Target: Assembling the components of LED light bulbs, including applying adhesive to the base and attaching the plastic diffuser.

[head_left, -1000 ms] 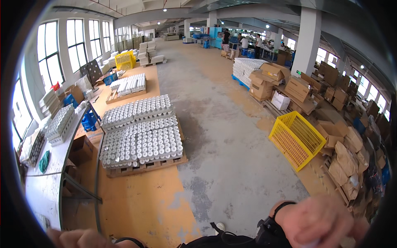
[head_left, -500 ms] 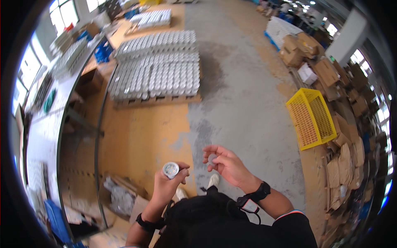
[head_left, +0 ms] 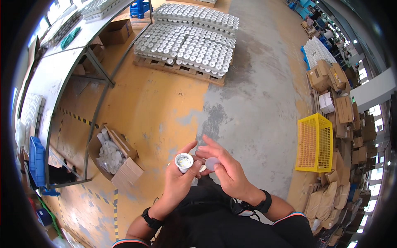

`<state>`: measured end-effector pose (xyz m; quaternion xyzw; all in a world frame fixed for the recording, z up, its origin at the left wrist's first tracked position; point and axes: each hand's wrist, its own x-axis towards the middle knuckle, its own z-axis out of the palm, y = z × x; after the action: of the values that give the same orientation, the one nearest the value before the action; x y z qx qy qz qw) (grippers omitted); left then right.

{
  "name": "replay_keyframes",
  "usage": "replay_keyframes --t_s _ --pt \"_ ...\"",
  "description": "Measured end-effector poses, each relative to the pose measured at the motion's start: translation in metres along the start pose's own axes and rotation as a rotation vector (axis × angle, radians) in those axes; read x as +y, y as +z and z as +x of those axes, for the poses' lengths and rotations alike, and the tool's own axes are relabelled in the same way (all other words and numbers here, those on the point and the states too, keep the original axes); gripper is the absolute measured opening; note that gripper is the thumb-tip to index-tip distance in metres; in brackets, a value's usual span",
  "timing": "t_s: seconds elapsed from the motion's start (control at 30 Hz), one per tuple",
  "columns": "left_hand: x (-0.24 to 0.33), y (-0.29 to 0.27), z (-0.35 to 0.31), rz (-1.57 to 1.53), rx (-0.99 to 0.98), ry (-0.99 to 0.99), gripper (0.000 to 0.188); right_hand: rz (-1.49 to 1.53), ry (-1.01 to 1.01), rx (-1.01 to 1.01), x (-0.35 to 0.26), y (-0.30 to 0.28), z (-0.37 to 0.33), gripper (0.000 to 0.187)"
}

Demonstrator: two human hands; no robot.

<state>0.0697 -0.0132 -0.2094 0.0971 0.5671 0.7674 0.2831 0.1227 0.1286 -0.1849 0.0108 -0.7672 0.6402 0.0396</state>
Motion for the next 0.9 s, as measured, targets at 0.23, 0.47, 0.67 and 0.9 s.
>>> replay_keyframes --t_s 0.23,0.47,0.67,0.9 --pt "0.004 -0.011 0.003 0.070 0.130 0.026 0.048 0.198 0.088 0.002 -0.003 0.031 0.018 0.050" --pt "0.007 -0.081 0.012 0.316 0.184 0.256 0.049 0.448 0.393 -0.048 0.024 0.089 0.063 0.042" --pt "0.021 -0.123 0.044 0.311 0.244 0.371 0.041 0.679 0.329 0.143 0.030 0.120 0.108 0.036" --pt "0.042 -0.178 0.115 0.288 0.221 0.216 0.042 0.611 0.237 0.024 0.057 0.117 0.197 0.033"
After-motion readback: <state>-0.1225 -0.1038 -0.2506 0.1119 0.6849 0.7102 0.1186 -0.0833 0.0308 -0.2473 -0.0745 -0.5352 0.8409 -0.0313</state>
